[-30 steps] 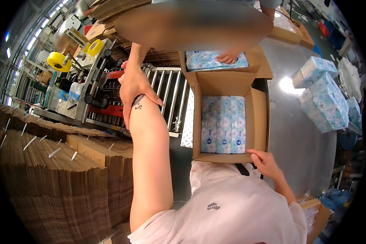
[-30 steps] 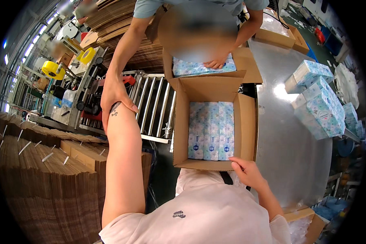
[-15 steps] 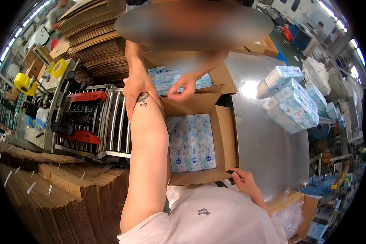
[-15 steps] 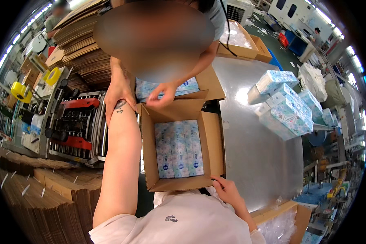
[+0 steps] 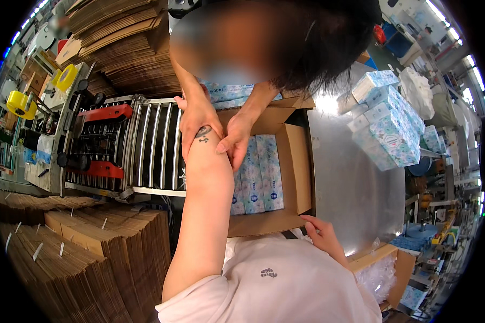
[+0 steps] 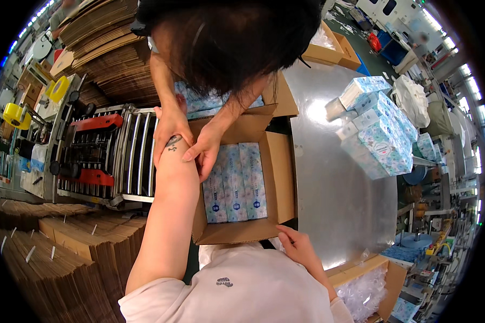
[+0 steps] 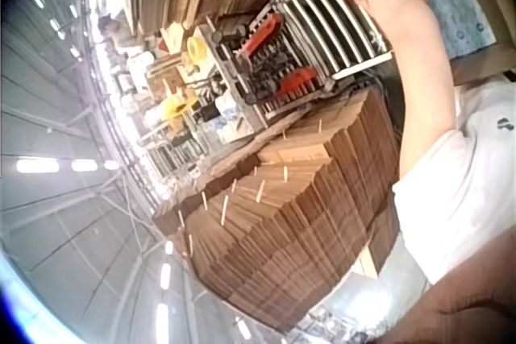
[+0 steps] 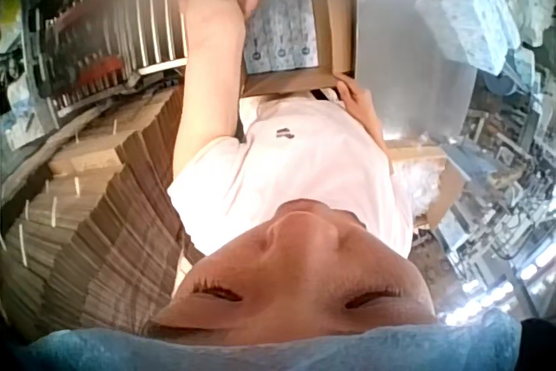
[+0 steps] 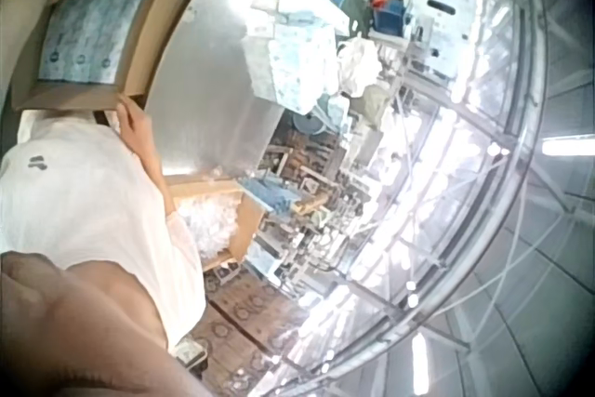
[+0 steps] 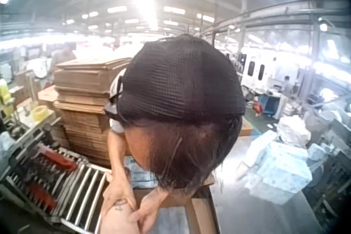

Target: The person packs multiple packages of tissue paper into cardboard boxes by hand, pulls a box through a taping machine, and stacks folded cardboard boxes onto the assembly line.

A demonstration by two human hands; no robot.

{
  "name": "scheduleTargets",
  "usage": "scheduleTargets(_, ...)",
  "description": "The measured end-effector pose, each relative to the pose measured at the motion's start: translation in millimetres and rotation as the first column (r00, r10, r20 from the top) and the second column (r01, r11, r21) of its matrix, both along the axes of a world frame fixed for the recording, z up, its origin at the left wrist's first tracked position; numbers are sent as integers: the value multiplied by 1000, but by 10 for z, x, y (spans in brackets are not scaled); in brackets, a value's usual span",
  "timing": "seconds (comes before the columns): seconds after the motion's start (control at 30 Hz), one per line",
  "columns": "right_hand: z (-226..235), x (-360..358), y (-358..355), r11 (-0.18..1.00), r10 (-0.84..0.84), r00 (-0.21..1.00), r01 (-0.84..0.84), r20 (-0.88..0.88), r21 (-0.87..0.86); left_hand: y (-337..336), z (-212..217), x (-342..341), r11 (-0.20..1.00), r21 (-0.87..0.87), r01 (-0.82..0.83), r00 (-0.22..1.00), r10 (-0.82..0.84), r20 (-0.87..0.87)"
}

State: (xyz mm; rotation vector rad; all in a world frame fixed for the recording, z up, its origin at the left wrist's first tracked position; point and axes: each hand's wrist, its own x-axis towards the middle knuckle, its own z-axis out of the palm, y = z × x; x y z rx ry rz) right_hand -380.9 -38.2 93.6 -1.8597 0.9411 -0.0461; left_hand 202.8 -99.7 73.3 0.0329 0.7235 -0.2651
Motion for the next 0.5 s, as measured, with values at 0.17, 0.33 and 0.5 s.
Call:
scheduleTargets(0.17,-49,-63,26,999,45,999,-45,4,-21,19,-136,-99,1000,6,28,999,-28,-17)
scheduleTargets(0.33,2,-89,65,999,38,999,-38,-2,5,101,-294,-187,998,39,54,998,-53,-20)
scheduleTargets(0.5,-9,-134,71,998,60,998,-60,11,-26,149,-479,-260,996,52,79,996,-77,-35)
